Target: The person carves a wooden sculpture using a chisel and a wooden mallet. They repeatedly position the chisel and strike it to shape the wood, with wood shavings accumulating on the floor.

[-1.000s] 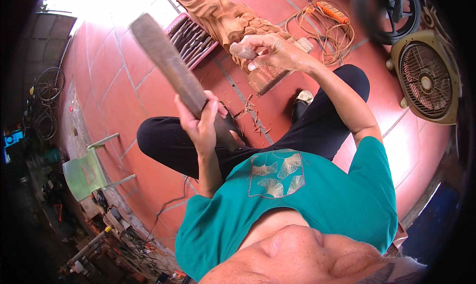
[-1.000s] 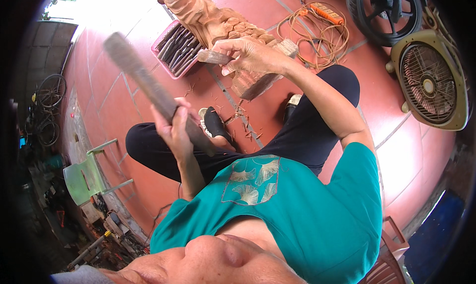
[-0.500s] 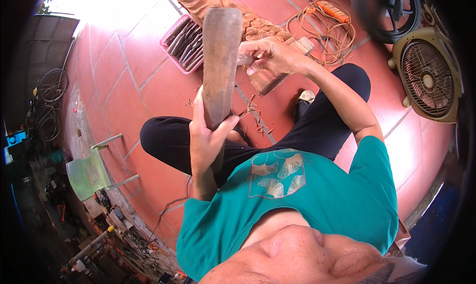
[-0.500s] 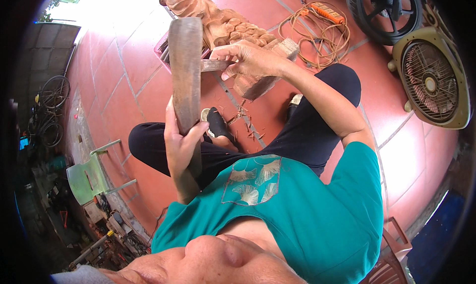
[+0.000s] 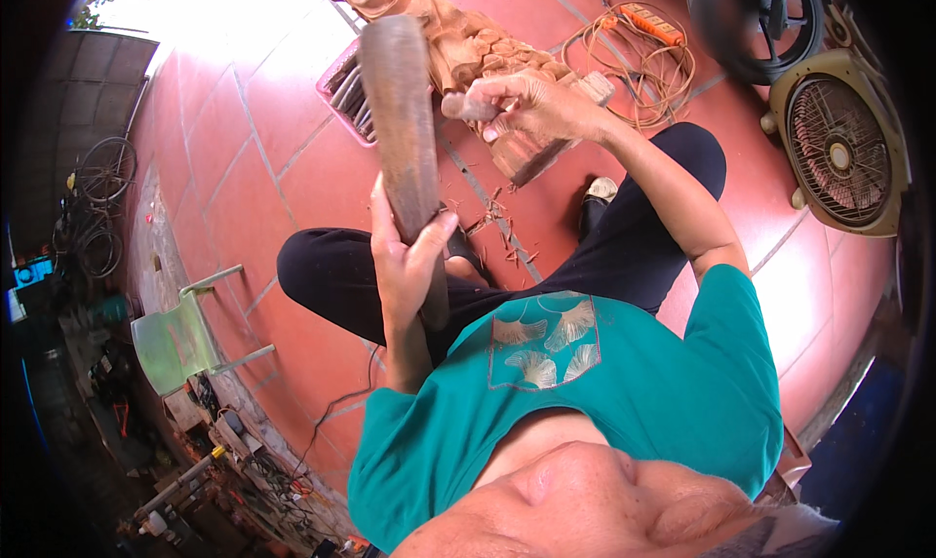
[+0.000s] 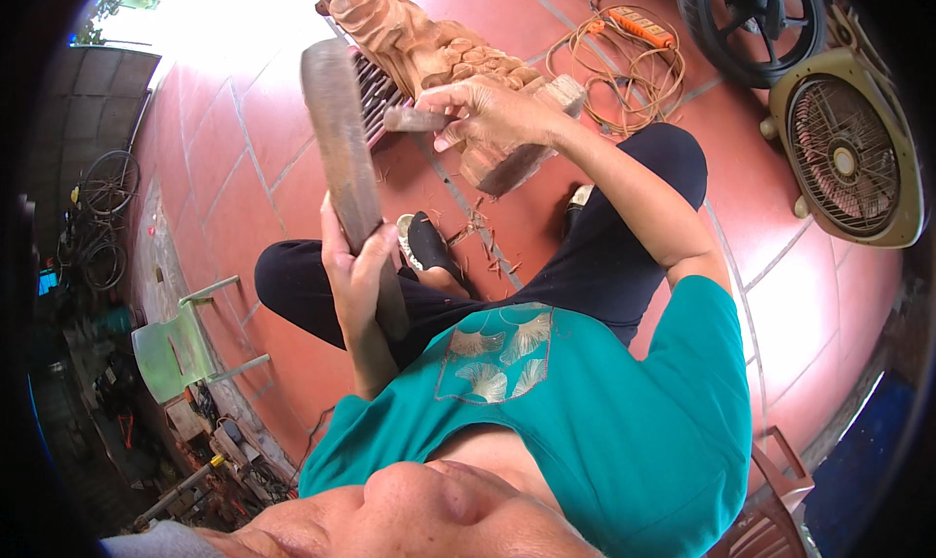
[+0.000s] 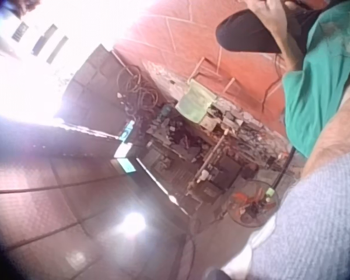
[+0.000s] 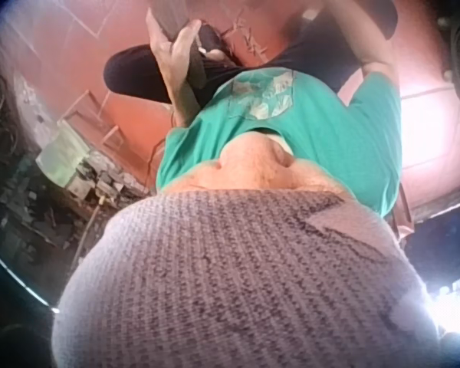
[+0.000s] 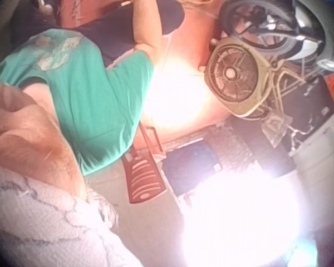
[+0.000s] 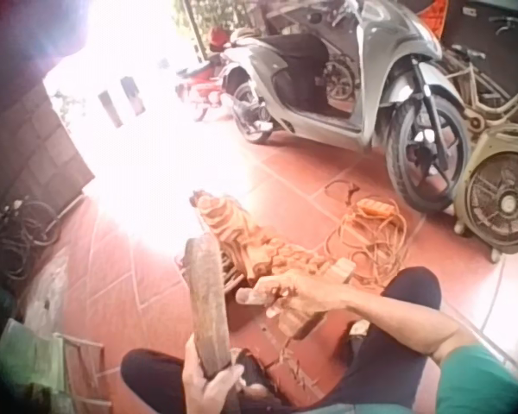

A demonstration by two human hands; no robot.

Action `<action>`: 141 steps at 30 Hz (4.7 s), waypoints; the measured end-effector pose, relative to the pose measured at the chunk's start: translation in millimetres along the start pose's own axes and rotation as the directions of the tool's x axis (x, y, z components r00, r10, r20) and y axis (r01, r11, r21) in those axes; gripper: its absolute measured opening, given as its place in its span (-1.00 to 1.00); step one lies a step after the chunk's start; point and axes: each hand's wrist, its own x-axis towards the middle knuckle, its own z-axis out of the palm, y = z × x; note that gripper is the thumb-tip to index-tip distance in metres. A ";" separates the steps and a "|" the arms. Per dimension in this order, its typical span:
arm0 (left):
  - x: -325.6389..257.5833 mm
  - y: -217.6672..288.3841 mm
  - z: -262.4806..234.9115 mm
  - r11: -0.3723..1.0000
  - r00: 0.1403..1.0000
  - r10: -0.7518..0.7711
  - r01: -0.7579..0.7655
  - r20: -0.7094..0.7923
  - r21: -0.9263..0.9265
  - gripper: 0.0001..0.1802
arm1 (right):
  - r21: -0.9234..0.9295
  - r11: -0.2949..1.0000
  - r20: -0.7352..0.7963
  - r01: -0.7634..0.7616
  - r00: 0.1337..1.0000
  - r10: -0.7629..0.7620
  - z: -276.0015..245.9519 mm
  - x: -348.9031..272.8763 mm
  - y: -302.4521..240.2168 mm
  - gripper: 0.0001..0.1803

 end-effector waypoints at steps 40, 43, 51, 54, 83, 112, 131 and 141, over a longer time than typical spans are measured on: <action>-12.8 -3.1 10.2 0.913 0.897 0.398 -0.408 -0.194 -0.012 -0.33 | -0.026 0.996 0.033 0.082 0.996 -0.081 -1.0 -8.3 -4.9 -0.67; -5.6 -11.0 9.6 0.964 0.998 0.014 -0.029 0.058 0.265 -0.25 | 0.021 0.999 0.015 0.045 0.999 -0.045 0.8 -8.3 -7.2 -0.68; -10.8 -11.7 0.5 0.999 0.999 0.044 -0.044 -0.029 -0.010 -0.22 | -0.055 0.998 0.017 0.024 1.000 -0.023 -10.5 -15.9 -14.3 -0.79; -10.5 4.9 -0.1 0.994 0.995 0.083 -0.086 -0.054 -0.069 -0.21 | -0.038 0.999 0.029 0.021 0.999 -0.019 -14.1 -19.3 -12.3 -0.82; -15.9 17.9 21.7 0.952 0.948 0.305 -0.305 -0.088 0.020 -0.36 | -0.006 1.000 -0.003 0.010 1.000 -0.010 -7.6 -29.1 -12.1 -0.69; -11.6 24.4 18.5 0.903 0.901 0.416 -0.425 -0.123 -0.061 -0.38 | -0.008 0.997 0.034 0.076 0.997 -0.075 -8.9 -31.9 -16.8 -0.81; -8.5 25.4 22.3 0.911 0.907 0.407 -0.412 -0.106 -0.032 -0.40 | -0.019 0.999 0.045 0.034 0.998 -0.033 -9.9 -36.8 -28.5 -0.87; -13.2 17.9 22.9 0.911 0.910 0.410 -0.412 -0.064 -0.013 -0.39 | -0.018 0.998 0.067 0.063 0.996 -0.061 -8.1 -36.6 -23.9 -0.82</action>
